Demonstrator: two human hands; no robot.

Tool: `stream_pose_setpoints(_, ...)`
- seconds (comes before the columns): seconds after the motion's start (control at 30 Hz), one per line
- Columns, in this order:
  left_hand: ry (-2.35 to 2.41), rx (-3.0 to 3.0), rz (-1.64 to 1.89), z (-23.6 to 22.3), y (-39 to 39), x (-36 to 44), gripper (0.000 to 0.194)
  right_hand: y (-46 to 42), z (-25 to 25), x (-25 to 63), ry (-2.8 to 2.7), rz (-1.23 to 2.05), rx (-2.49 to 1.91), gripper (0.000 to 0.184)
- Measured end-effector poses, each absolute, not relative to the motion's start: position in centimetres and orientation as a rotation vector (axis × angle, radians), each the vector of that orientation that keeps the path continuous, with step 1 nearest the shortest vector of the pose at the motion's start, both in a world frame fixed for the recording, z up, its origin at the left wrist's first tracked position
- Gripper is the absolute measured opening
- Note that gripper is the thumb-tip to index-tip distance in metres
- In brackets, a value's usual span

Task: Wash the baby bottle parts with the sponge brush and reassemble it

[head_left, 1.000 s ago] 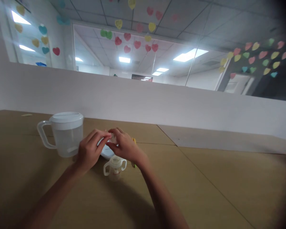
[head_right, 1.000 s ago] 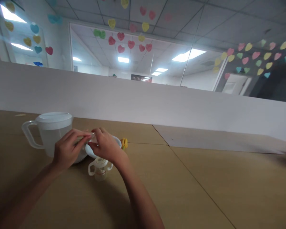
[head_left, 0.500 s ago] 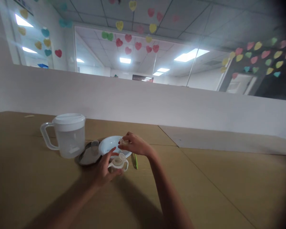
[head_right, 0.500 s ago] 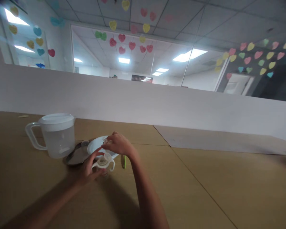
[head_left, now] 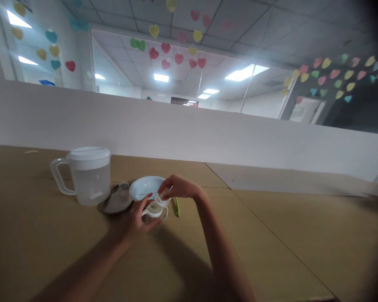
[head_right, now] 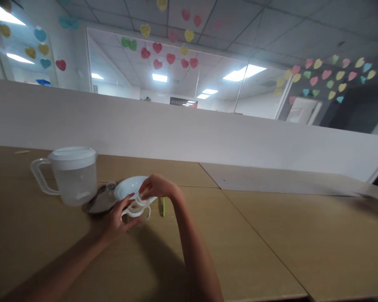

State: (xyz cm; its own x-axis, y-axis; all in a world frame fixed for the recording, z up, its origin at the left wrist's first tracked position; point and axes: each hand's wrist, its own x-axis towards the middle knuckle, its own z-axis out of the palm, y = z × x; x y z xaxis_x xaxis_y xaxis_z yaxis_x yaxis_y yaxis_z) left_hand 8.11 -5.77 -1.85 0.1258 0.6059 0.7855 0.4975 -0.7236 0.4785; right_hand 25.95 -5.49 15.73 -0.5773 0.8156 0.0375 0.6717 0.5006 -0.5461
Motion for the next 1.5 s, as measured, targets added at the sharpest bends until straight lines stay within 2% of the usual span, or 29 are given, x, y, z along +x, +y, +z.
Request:
stream_pose_setpoints(0.17,1.164,2.230,1.749,-1.5,-6.0,8.4,0.069,-5.3,14.9,24.5,-2.595,0.581,-1.258,0.029)
stream_pose_setpoints(0.4,1.161,2.153,1.835,-2.6,-5.2,8.7,0.069,-6.6,14.8,22.9,-2.808,0.185,-1.133,0.031)
stream_pose_setpoints(0.73,1.123,2.187,1.791,-2.3,-5.2,8.8,0.074,-8.2,14.4,20.5,-2.562,-0.260,-1.666,0.031)
stream_pose_setpoints(0.97,1.177,2.163,1.827,-1.9,-5.5,8.9,0.057,-8.4,14.7,21.2,-2.503,-0.254,-1.622,0.040)
stream_pose_setpoints(1.1,1.139,2.152,1.787,-1.8,-5.7,9.0,0.062,-8.5,15.0,21.9,-2.614,-0.165,-1.421,0.029)
stream_pose_setpoints(1.33,1.146,2.105,1.735,-2.4,-5.3,8.9,0.070,-8.6,14.8,20.8,-2.551,-0.280,-1.610,0.028)
stream_pose_setpoints(1.5,1.133,2.114,1.793,-2.4,-5.3,9.0,0.069,-9.0,15.0,21.1,-2.652,-0.245,-1.514,0.038)
